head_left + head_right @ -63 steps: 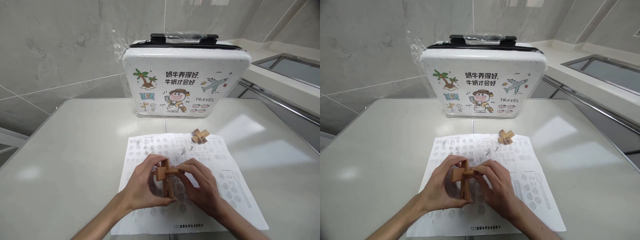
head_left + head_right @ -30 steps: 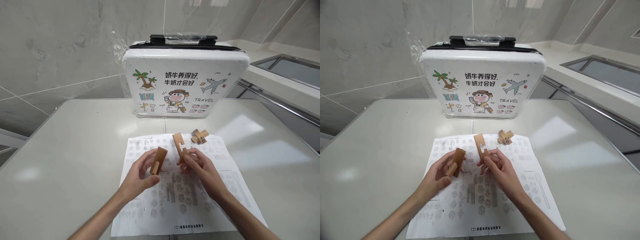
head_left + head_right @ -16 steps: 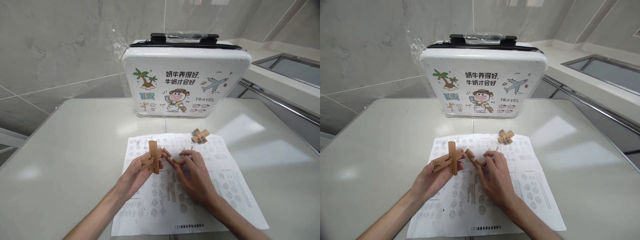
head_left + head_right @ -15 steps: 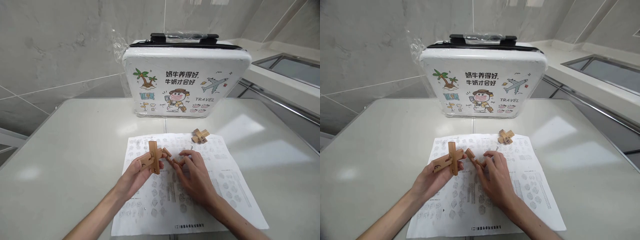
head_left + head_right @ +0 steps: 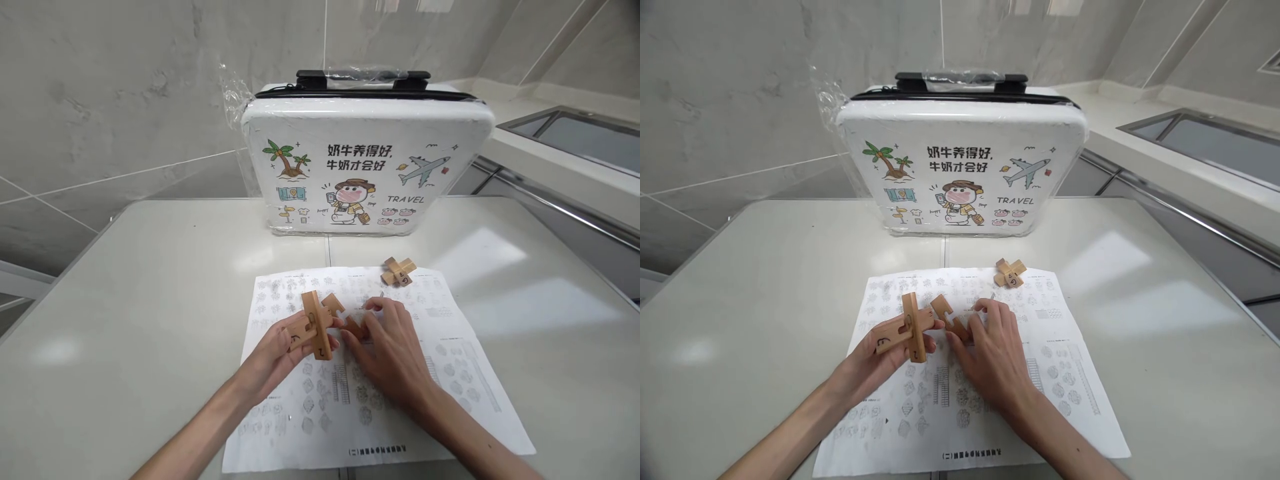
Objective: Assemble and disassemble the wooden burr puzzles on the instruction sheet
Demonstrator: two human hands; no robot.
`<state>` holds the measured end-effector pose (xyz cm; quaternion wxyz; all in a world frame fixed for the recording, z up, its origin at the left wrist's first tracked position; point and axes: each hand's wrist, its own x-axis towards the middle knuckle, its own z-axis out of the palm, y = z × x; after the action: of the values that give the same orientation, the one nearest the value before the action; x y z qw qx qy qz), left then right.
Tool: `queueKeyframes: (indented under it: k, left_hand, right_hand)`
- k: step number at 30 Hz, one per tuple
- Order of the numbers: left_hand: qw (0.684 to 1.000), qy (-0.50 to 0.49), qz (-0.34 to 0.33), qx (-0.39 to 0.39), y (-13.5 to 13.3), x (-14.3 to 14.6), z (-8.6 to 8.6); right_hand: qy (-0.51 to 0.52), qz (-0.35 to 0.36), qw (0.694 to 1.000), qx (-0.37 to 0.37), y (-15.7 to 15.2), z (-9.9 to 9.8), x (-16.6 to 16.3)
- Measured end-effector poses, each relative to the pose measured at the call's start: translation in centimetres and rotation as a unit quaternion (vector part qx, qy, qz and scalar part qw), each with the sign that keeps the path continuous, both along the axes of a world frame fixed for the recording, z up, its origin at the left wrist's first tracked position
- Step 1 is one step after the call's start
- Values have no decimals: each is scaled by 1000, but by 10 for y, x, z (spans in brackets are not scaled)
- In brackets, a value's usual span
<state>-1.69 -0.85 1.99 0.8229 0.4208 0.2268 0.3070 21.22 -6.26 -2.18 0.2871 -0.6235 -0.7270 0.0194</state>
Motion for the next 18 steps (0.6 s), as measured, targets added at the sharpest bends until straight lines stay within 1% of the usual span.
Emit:
queueKeyframes:
  k: [5,8,10,11,13,14,16,18]
  left_hand:
    - [1000,10,-1,4,-1,-1,-1]
    - [1000,27,3,7,-2,-2,-2]
    - [999,53,-2,8,-3,-3,-2]
    - [998,68,-6,10,-3,-3,-3]
    - [996,88,-14,16,-6,-2,-3]
    - [995,93,-18,21,-7,-1,-3]
    - [994,95,-31,32,-11,1,-4]
    - [993,99,-42,47,-14,5,-4]
  right_hand:
    - [-1,-12,1000,5,3,2,2]
    - [53,-4,998,33,2,9,2]
    - [116,41,991,61,-2,15,1]
    - [141,81,985,63,-4,19,0]
    - [166,156,972,57,-9,24,-3]
    - [167,180,968,55,-11,25,-4]
    - [157,204,965,53,-14,26,-8]
    - [146,194,968,55,-15,25,-11]
